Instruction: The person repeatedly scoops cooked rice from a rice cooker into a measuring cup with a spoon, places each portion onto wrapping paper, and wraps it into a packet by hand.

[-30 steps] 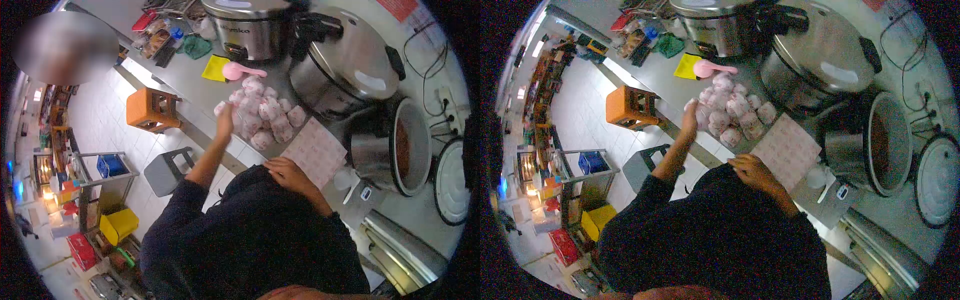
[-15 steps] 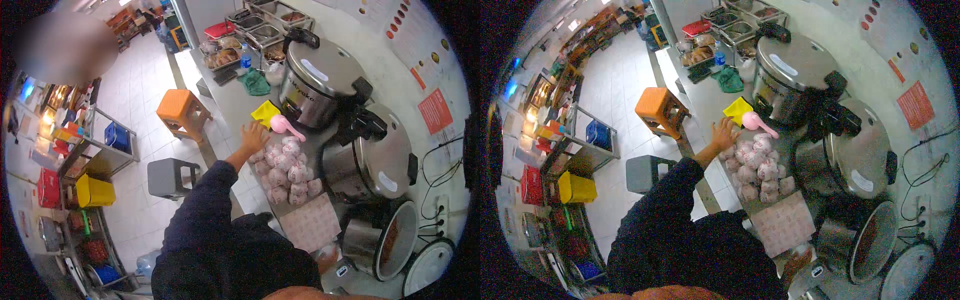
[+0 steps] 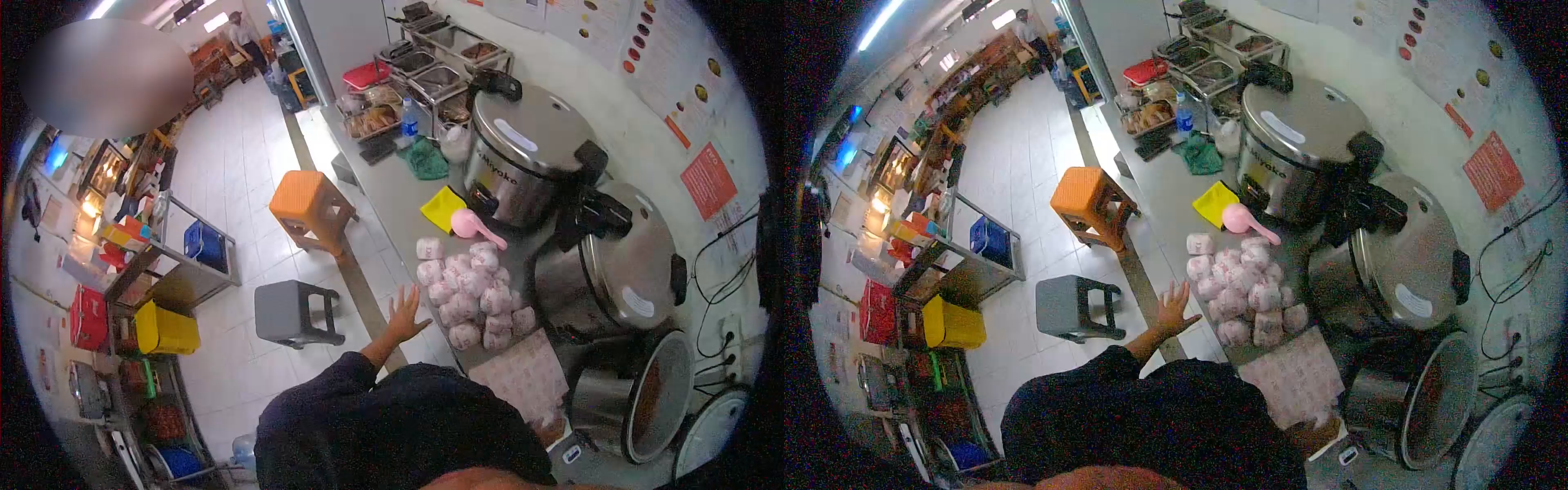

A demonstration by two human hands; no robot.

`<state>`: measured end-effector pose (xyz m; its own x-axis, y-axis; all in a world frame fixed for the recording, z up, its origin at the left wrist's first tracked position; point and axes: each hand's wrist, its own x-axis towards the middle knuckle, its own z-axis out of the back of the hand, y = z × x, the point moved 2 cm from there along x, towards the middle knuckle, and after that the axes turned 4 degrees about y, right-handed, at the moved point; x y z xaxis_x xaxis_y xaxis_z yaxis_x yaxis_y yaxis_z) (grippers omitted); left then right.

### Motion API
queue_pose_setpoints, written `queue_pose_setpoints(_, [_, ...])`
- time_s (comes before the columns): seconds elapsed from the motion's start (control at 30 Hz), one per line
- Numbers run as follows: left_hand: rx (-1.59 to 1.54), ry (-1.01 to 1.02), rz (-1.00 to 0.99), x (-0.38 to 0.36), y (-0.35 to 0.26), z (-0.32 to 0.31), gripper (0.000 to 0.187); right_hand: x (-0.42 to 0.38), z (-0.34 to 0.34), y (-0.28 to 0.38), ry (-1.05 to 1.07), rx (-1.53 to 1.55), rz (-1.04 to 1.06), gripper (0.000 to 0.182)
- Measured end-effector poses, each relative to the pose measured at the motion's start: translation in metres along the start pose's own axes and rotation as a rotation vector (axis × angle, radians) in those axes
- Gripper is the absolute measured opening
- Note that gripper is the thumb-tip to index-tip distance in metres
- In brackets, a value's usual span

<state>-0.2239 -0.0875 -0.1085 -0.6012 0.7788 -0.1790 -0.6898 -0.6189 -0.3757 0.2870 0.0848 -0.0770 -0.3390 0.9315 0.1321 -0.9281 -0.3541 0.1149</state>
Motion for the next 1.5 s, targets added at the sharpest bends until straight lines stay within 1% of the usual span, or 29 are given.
queue_pose_setpoints(0.1, [0.191, -0.025, -0.023, 0.015, 0.019, -0.016, 0.091, -0.002, 0.006, -0.009, 0.040, -0.020, 0.015, 0.026])
queue_pose_setpoints(0.13, [0.155, -0.015, -0.015, 0.019, 0.016, -0.005, 0.088, 0.003, 0.002, -0.008, 0.034, -0.030, 0.026, 0.025])
queue_pose_setpoints(0.23, [0.064, -0.029, 0.019, 0.022, 0.008, 0.001, 0.095, 0.015, -0.004, -0.011, 0.010, -0.037, 0.053, 0.024])
queue_pose_setpoints(0.37, [-0.079, 0.029, -0.066, 0.025, -0.017, -0.007, 0.110, 0.033, -0.016, -0.007, 0.015, -0.040, 0.126, 0.023])
queue_pose_setpoints(0.4, [-0.072, 0.068, -0.021, 0.029, -0.025, -0.002, 0.113, 0.036, -0.021, -0.002, 0.023, -0.039, 0.148, 0.023])
queue_pose_setpoints(0.5, [-0.029, 0.119, -0.007, 0.032, -0.027, -0.005, 0.117, 0.037, -0.041, 0.018, 0.066, -0.062, 0.195, 0.023])
queue_pose_setpoints(0.53, [-0.067, 0.151, -0.008, 0.029, -0.028, 0.003, 0.119, 0.035, -0.047, 0.025, 0.081, -0.077, 0.214, 0.024])
queue_pose_setpoints(0.6, [-0.158, 0.136, -0.008, 0.023, -0.029, 0.013, 0.121, 0.030, -0.052, 0.035, 0.099, -0.120, 0.250, 0.024])
queue_pose_setpoints(0.63, [-0.199, 0.130, -0.007, 0.020, -0.026, 0.017, 0.122, 0.033, -0.052, 0.038, 0.089, -0.084, 0.244, 0.024])
queue_pose_setpoints(0.73, [-0.080, 0.090, 0.030, 0.021, -0.014, -0.017, 0.126, 0.040, -0.043, 0.041, 0.023, -0.028, 0.248, 0.024])
queue_pose_setpoints(0.77, [0.015, 0.088, -0.008, 0.023, -0.005, -0.029, 0.130, 0.045, -0.046, 0.044, -0.004, -0.015, 0.253, 0.024])
queue_pose_setpoints(0.83, [0.017, 0.152, -0.007, 0.019, -0.022, 0.002, 0.128, 0.042, -0.044, 0.038, -0.035, -0.022, 0.255, 0.025])
queue_pose_setpoints(0.93, [-0.023, 0.209, 0.014, 0.018, -0.027, 0.016, 0.123, 0.036, -0.045, 0.023, -0.063, -0.054, 0.305, 0.028])
queue_pose_setpoints(0.97, [0.005, 0.264, 0.050, 0.009, -0.031, 0.005, 0.121, 0.032, -0.045, 0.019, -0.115, -0.081, 0.372, 0.029])
queue_pose_setpoints(1.0, [0.049, 0.293, 0.073, 0.014, -0.030, 0.000, 0.118, 0.026, -0.058, 0.012, -0.259, -0.136, 0.450, 0.030])
queue_pose_setpoints(1.03, [0.101, 0.314, 0.092, 0.030, -0.025, 0.002, 0.116, 0.032, -0.084, 0.016, -0.437, -0.140, 0.367, 0.031])
queue_pose_setpoints(1.07, [0.050, 0.328, 0.114, 0.028, -0.035, 0.022, 0.110, 0.032, -0.066, 0.023, -0.288, -0.104, 0.316, 0.030])
queue_pose_setpoints(1.1, [0.082, 0.244, 0.070, 0.031, -0.028, 0.016, 0.109, 0.033, -0.053, 0.029, -0.146, -0.074, 0.262, 0.030])
queue_pose_setpoints(1.13, [0.112, 0.184, 0.036, 0.031, -0.017, -0.004, 0.108, 0.031, -0.040, 0.035, -0.048, -0.057, 0.224, 0.029])
queue_pose_setpoints(1.17, [0.129, 0.118, 0.009, 0.024, -0.014, -0.017, 0.107, 0.035, -0.020, 0.050, 0.018, -0.061, 0.217, 0.029])
queue_pose_setpoints(1.2, [0.180, 0.158, 0.022, 0.023, -0.019, -0.006, 0.106, 0.040, -0.006, 0.062, 0.044, -0.071, 0.210, 0.028])
queue_pose_setpoints(1.23, [0.170, 0.138, 0.041, 0.035, -0.013, 0.002, 0.106, 0.047, 0.000, 0.080, 0.065, -0.083, 0.200, 0.028])
queue_pose_setpoints(1.3, [0.115, 0.148, 0.060, 0.023, -0.025, -0.001, 0.105, 0.043, -0.023, 0.054, 0.190, -0.089, 0.045, 0.032])
queue_pose_setpoints(1.33, [0.114, 0.228, 0.096, 0.024, -0.033, 0.012, 0.105, 0.032, -0.063, 0.030, -0.239, -0.089, 0.266, 0.029])
queue_pose_setpoints(1.4, [0.106, 0.187, 0.053, 0.027, -0.032, 0.009, 0.106, 0.039, -0.038, 0.037, -0.114, -0.016, 0.224, 0.029])
queue_pose_setpoints(1.43, [0.106, 0.184, 0.042, 0.023, -0.026, 0.003, 0.107, 0.042, -0.021, 0.052, -0.032, 0.023, 0.202, 0.029])
queue_pose_setpoints(1.47, [0.127, 0.156, 0.006, 0.023, -0.022, -0.003, 0.110, 0.040, -0.011, 0.057, -0.160, -0.033, 0.335, 0.028])
queue_pose_setpoints(1.5, [0.104, 0.208, 0.012, 0.012, -0.022, -0.008, 0.111, 0.031, -0.013, 0.050, -0.129, -0.026, 0.293, 0.028])
